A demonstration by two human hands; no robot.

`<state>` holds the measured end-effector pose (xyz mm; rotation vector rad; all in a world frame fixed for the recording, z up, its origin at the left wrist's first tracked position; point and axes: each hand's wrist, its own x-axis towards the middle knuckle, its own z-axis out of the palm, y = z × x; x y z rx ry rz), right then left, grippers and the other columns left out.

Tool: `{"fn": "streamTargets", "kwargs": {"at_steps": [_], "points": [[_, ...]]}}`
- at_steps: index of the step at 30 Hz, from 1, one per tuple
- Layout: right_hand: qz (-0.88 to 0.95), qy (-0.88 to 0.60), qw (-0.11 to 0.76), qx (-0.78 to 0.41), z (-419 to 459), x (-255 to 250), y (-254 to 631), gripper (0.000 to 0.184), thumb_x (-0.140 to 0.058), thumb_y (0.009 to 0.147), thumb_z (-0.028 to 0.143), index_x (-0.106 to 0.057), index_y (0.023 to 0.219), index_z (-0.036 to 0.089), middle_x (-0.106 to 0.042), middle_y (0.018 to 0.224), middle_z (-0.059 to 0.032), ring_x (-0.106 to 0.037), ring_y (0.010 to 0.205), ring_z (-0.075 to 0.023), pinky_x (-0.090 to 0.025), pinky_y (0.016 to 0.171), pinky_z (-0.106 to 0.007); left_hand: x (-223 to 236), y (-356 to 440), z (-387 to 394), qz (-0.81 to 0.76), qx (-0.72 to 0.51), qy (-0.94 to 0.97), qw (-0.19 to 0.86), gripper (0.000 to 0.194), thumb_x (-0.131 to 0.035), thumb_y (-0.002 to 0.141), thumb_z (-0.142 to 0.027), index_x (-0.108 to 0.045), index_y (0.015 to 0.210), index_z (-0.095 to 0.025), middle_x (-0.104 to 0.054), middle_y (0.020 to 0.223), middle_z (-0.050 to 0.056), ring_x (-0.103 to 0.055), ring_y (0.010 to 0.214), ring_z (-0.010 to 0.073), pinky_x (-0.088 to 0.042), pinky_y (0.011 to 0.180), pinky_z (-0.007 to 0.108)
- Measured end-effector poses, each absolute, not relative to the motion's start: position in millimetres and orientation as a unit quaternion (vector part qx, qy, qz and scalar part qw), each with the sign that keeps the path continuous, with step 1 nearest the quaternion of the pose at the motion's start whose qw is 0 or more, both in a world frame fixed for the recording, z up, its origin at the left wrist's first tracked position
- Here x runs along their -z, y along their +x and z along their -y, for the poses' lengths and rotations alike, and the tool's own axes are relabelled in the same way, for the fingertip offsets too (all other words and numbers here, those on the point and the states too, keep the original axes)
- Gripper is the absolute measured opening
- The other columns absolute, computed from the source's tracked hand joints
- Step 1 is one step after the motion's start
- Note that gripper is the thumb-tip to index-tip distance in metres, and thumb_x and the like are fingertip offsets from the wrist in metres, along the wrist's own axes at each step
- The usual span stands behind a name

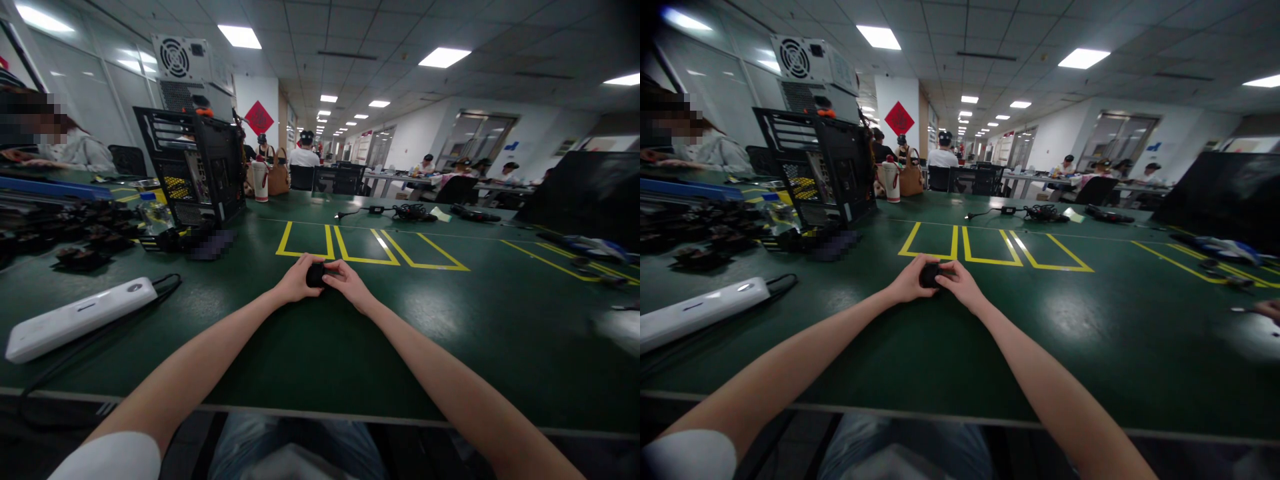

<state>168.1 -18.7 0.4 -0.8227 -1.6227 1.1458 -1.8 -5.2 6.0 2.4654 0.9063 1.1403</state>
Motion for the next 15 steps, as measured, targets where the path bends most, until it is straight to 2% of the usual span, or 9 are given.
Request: {"fn": "streamTargets", "kwargs": {"at_steps": [3,9,15], "points": [[0.666,-0.339,0.483,-0.457,17.9,-0.9,167.1,0.024,-0.059,0.066,0.025,-0.050,0.089,0.020,-0.054,0.094,-0.0014,-0.054,0.090,-0.0141,-0.040,0.086,-0.034,-6.2,-1.3,5.1,-0.315,-0.396,0.851,0.140,0.058,-0.064,0.055,-0.019,-0.040,0.107,-0.020,-0.045,0.104,0.004,-0.045,0.098,0.0200,-0.038,0.086,0.036],[0.664,-0.351,0.464,-0.470,16.7,-0.9,168.2,0.034,-0.060,0.065,0.024,-0.049,0.097,0.019,-0.053,0.103,-0.0044,-0.052,0.096,-0.0165,-0.039,0.089,-0.038,-9.1,-1.0,7.8,-0.322,-0.389,0.849,0.156,0.057,-0.064,0.055,-0.018,-0.040,0.107,-0.021,-0.045,0.104,0.004,-0.045,0.098,0.0208,-0.038,0.085,0.037],[0.659,-0.338,0.482,-0.468,18.2,1.8,168.4,0.030,-0.062,0.063,0.023,-0.048,0.090,0.021,-0.052,0.098,-0.0013,-0.053,0.094,-0.0145,-0.040,0.088,-0.035,-7.5,-1.3,7.1,-0.314,-0.397,0.849,0.150,0.058,-0.064,0.055,-0.018,-0.040,0.107,-0.021,-0.045,0.103,0.004,-0.045,0.097,0.0198,-0.039,0.084,0.035]]}}
